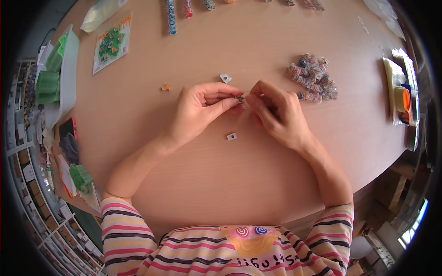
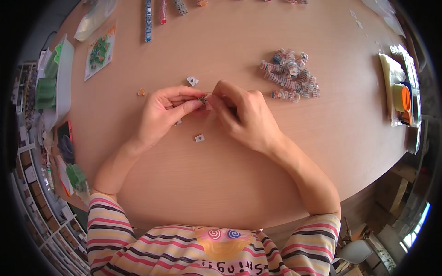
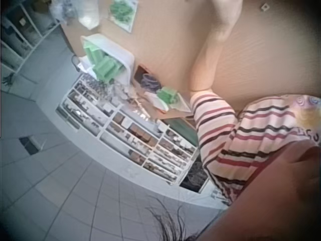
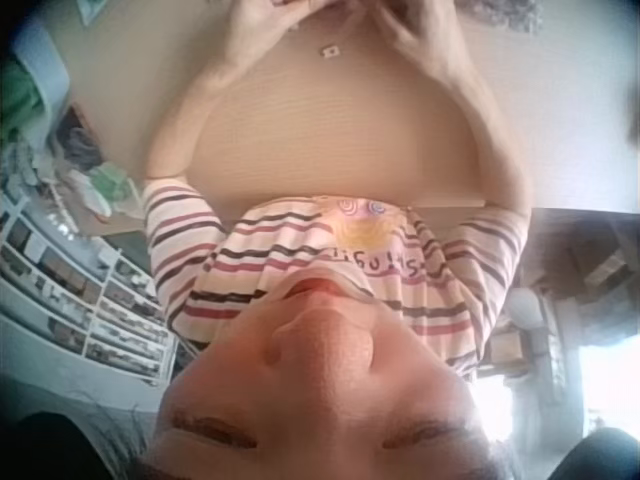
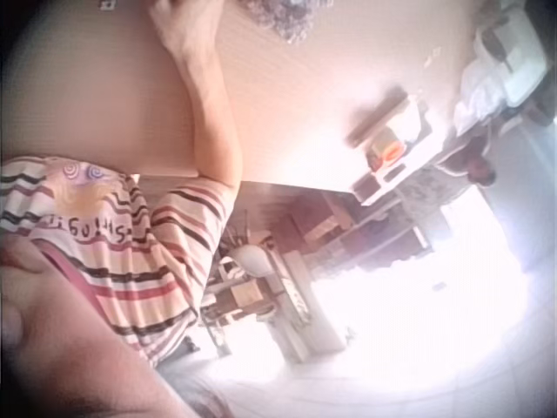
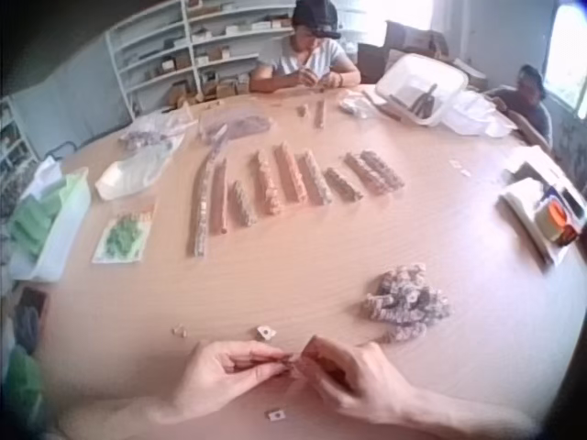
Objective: The person assembles small plastic components by hand, creating finished assemblies that are then placed into packaging bags.
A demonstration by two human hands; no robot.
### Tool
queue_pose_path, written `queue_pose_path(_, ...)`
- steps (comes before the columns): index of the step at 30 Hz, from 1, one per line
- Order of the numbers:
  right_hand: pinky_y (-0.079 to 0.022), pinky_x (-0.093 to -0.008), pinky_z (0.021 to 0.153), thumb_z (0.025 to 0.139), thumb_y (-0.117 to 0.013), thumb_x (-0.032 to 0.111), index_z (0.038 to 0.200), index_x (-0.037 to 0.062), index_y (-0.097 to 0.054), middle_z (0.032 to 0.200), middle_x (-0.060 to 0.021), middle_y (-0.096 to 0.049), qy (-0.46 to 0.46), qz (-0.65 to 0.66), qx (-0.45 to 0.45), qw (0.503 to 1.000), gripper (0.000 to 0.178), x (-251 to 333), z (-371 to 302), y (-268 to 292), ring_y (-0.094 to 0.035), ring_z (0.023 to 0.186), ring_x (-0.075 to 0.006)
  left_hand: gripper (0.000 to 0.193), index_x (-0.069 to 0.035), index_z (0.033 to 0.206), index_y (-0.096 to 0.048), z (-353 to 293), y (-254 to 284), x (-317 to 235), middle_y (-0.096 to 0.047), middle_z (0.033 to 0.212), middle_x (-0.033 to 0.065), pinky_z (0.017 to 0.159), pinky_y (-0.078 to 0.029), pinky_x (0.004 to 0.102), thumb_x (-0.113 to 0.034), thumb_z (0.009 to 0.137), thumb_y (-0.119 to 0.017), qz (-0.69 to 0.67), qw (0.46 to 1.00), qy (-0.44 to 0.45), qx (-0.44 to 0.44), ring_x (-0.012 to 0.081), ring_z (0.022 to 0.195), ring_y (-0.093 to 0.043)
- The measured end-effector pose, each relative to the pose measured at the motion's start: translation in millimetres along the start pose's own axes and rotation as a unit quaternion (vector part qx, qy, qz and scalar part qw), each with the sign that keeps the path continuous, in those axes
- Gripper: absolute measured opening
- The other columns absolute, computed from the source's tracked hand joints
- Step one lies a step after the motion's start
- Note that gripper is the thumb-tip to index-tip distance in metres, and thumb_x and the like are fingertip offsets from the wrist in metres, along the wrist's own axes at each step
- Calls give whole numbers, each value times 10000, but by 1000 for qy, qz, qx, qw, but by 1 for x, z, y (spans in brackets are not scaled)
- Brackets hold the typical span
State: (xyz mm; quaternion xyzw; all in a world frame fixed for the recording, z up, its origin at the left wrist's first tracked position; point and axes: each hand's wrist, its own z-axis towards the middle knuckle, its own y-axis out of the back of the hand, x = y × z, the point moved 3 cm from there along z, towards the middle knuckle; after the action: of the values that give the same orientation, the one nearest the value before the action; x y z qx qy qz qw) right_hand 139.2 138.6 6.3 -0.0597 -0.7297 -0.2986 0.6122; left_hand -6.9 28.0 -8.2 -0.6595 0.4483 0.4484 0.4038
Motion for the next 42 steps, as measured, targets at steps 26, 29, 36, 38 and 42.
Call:
queue_pose_path(26,-420,-323,476,935,-594,80,851,-11,-598,563,-112,-578,-65,29,16,997,124,2,2,3,-553,465,-188,203,-31,904,-397,-1,-2,-5,-692,906,135,804,-585,272,87,936,-558,-26,996,-55,-58,167,908,-699)
queue_pose_path(29,-404,-316,468,949,-584,93,846,-11,-598,548,-93,-559,-45,-2,9,999,147,1,2,3,-516,453,-153,205,-31,901,-403,-2,-6,-7,-700,913,135,799,-577,266,79,930,-574,-28,998,-21,-57,160,909,-699)
queue_pose_path(36,-412,-324,472,919,-603,49,829,-14,-592,565,-134,-552,-19,-29,-5,999,111,0,4,-1,-533,450,-202,217,-37,869,-416,-3,-7,2,-598,839,41,792,-578,262,83,916,-590,28,995,-72,-69,163,959,-691)
queue_pose_path(38,-428,-338,482,901,-606,25,826,-16,-596,589,-160,-563,15,-41,-19,999,87,0,4,-2,-560,469,-257,225,-37,841,-419,-3,-7,4,-516,805,13,777,-585,272,93,913,-587,28,991,-98,-84,173,973,-690)
queue_pose_path(42,-440,-358,491,897,-607,22,830,-15,-602,613,-161,-594,11,-54,-13,998,77,3,5,-1,-578,496,-290,232,-37,826,-415,-2,-8,5,-501,797,7,763,-590,282,102,911,-581,31,988,-130,-83,182,963,-693)
